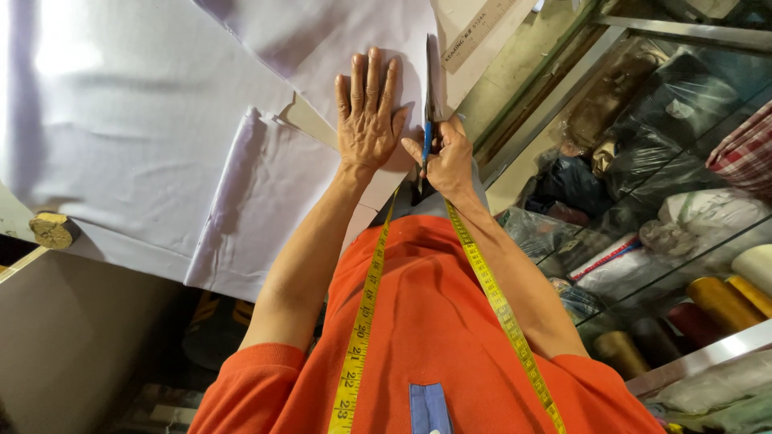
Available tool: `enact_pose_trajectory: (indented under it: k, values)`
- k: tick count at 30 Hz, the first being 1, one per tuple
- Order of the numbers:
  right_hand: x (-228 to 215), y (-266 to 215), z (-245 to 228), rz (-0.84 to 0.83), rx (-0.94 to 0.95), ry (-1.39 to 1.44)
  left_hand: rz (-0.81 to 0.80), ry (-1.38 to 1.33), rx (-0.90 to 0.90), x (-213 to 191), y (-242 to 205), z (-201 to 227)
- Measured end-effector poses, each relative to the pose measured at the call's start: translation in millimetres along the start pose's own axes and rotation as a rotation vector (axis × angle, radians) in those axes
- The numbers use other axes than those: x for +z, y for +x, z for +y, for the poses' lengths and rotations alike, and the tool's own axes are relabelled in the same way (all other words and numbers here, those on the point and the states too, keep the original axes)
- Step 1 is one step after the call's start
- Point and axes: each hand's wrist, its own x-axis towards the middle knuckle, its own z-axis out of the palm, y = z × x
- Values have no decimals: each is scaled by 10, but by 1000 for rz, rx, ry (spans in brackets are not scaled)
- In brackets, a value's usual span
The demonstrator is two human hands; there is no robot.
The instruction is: The person uses shears to cut a piece of white fabric laid out on a table, following a yellow paper pattern. They trim the edges of the fabric, adjust the pattern, and continue cutting along the marked lines.
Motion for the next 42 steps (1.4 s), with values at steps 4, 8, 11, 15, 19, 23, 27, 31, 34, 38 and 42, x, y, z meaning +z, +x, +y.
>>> enact_pose_trajectory:
  k: [4, 8, 11, 15, 19, 23, 27, 31, 34, 38, 42]
  values:
    - [-40, 6, -66, -11, -32, -22, -2, -1, -3, -7, -11, -3]
    - [-73, 75, -51, -49, 5, -75, 31, -6, 6, 30, 5, -6]
    - [-82, 112, -145, -36, 8, -91, 41, -26, 5, 29, -4, -9]
    - [-93, 131, -101, -53, -41, -70, 42, -33, 8, 24, -8, -5]
    - [-107, 131, -155, -50, -9, -70, 76, -42, 14, 35, -18, -10]
    - [-128, 159, -311, -67, 93, -92, 20, -38, 12, 15, 0, -16]
    - [-141, 249, -233, -67, 19, -98, -5, -35, 5, -53, 10, -5]
    - [-142, 290, -131, -74, -111, -84, -61, -51, 2, -65, 18, -9]
    - [-167, 295, -160, -80, -76, -79, -7, -42, 8, -18, 5, -10]
    - [-199, 356, -193, -74, -60, -160, -5, -47, 7, 1, 15, -14]
    - [-206, 419, -274, -94, -17, -87, 3, -55, 10, -13, 9, -15]
